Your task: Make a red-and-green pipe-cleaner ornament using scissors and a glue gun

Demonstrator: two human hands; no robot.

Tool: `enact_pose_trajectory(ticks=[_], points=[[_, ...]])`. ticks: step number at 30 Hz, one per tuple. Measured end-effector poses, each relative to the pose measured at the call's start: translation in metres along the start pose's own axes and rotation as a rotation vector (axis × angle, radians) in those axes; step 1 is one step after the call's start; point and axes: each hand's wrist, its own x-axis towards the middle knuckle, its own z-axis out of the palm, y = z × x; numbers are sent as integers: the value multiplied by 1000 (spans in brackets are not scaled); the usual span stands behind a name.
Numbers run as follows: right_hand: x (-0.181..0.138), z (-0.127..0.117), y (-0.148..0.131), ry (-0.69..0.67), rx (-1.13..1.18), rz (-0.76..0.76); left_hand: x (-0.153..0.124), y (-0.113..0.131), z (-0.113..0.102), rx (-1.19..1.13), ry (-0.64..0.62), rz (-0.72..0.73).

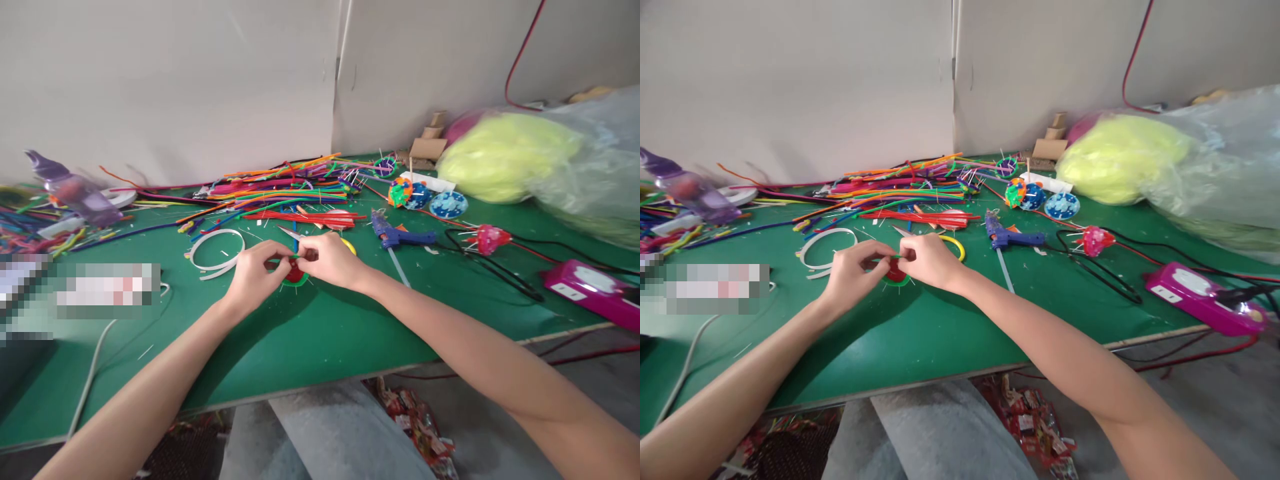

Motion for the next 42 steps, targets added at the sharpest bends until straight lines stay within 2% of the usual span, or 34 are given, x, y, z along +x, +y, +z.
enact_pose_trajectory(ticks=[7, 9, 14, 16, 20, 24, 29, 35, 42], points=[[1, 1, 3, -15, 11, 31, 2, -5, -2, -19, -66, 65], [2, 0, 3, -28, 53, 76, 2, -7, -2, -9, -29, 50], [4, -4, 2, -88, 332, 278, 2, -8, -1, -18, 123, -15], [4, -4, 2, -55, 331, 260, 2, -7, -1, -40, 126, -61], [5, -2, 6, 39, 200, 153, 2, -2, -1, -97, -12, -166], [6, -2, 8, 4, 185, 110, 4, 4, -4, -158, -95, -231], [7, -9, 6, 25, 95, 56, 6, 5, -8, -375, -183, -350], [7, -11, 4, -108, 91, 105, 6, -5, -3, -353, -150, -364], [7, -9, 5, -20, 182, 104, 6, -5, -1, -323, -128, -350]])
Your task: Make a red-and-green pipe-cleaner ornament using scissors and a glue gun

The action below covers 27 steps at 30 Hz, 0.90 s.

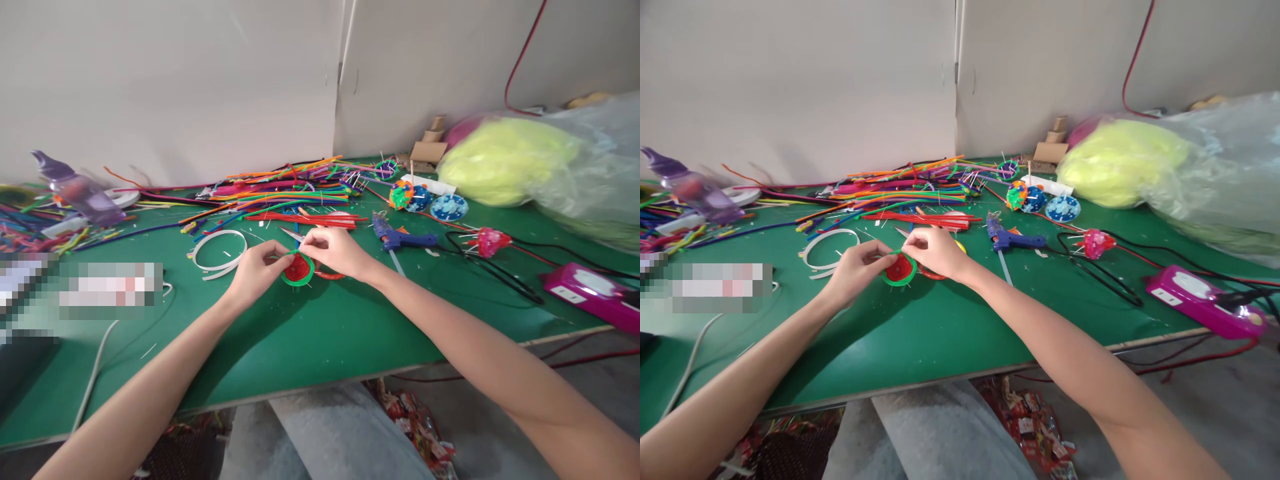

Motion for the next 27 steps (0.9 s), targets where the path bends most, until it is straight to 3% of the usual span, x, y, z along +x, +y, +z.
enact_pose_trajectory(ticks=[8, 16, 21, 27], points=[[-3, 4, 2, 24, -72, -99, -1, 4, -2, 124, -69, 28], [-9, 7, 0, 51, -500, -344, -1, -1, 3, 93, -71, 40], [-8, 5, 2, 92, -413, -312, -1, 2, 2, 55, -51, 16], [-11, 2, -3, -68, -729, -548, 0, 0, 1, -3, -109, -23]])
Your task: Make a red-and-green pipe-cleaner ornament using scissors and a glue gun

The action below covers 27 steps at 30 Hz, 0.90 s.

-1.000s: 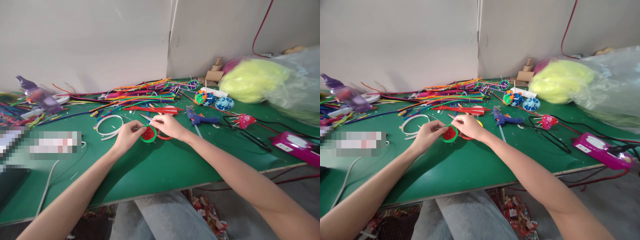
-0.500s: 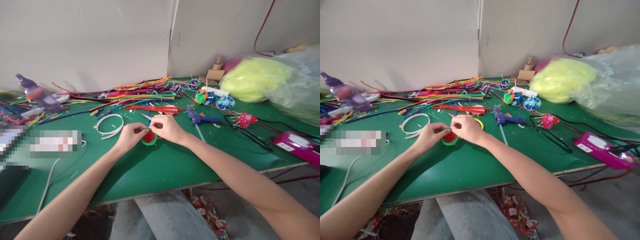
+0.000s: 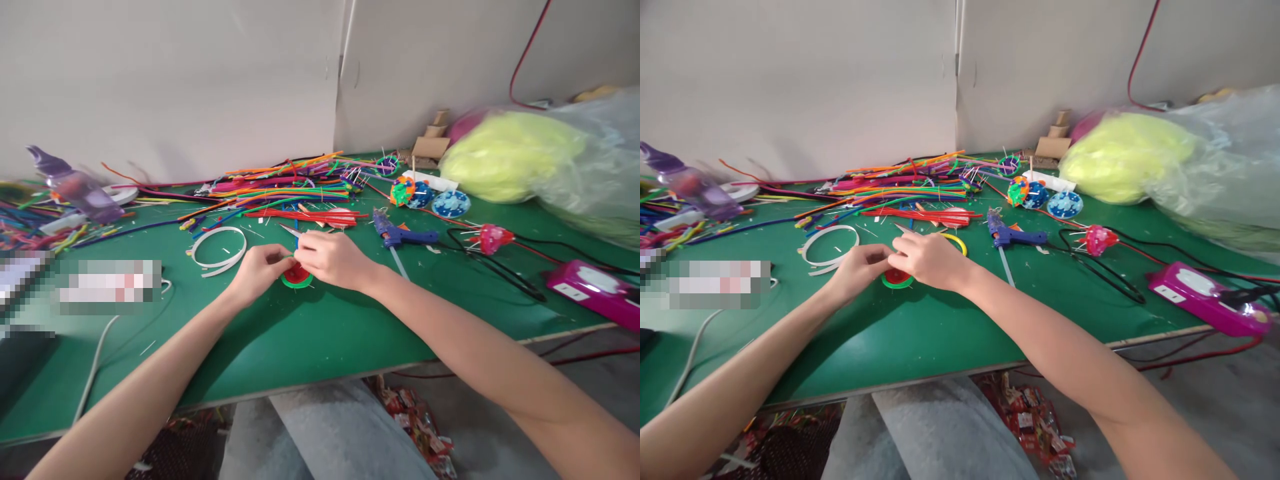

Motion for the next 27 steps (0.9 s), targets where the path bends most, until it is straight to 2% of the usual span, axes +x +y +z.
enact_pose_trajectory(ticks=[2, 3, 5, 10, 13, 19, 27], points=[[0, -2, 1, -50, -22, -65, 1, -1, 0, 40, -7, 10], [0, -3, 1, -55, 15, -48, 1, -2, 1, 62, -5, 18], [0, -5, 5, -44, 198, 78, 1, -2, 2, 101, 15, 37], [3, -4, 11, -111, 903, 545, -3, 4, 4, 177, 76, 108], [4, -2, 11, -130, 1086, 638, -5, 8, 4, 188, 100, 124], [5, 3, 6, -110, 1116, 657, -4, 3, 4, 136, 63, 93], [3, 13, 8, -17, 981, 537, 0, 1, 1, -3, -23, 47]])
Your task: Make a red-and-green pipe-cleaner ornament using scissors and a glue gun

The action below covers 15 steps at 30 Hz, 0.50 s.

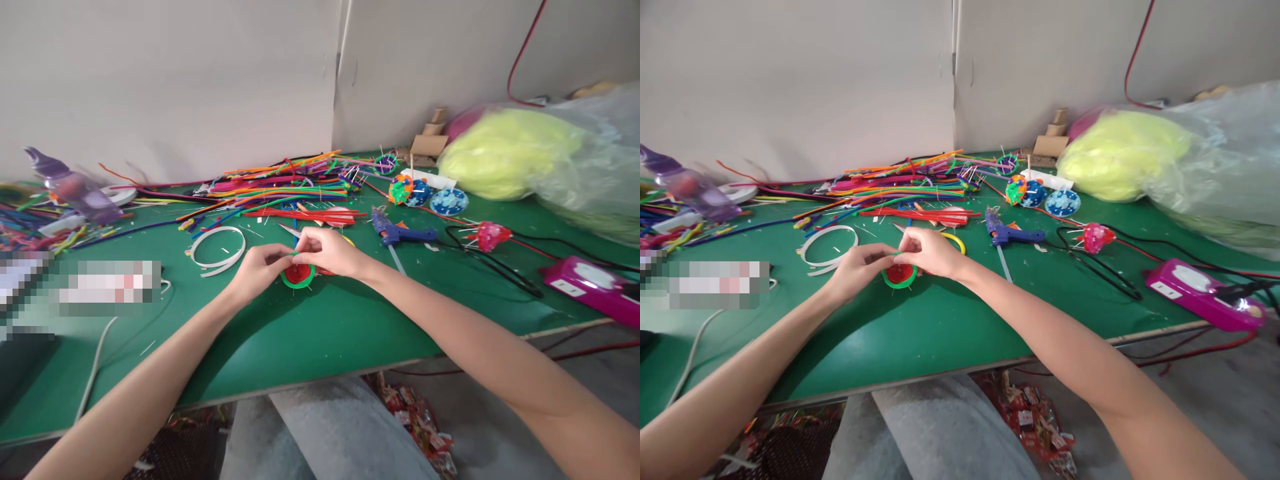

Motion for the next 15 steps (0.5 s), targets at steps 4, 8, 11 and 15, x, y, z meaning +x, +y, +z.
enact_pose_trajectory(ticks=[4, 8, 11, 15], points=[[1, -1, 2, 34, -75, -44, 0, -1, 0, 5, 10, 4], [1, 0, 4, 71, -179, -98, 0, -1, 1, 27, 16, -13], [0, 1, 4, 98, -270, -143, 0, -1, 1, 33, 16, -19], [-2, 3, 2, 111, -365, -187, 0, -1, 0, 53, 17, -14]])
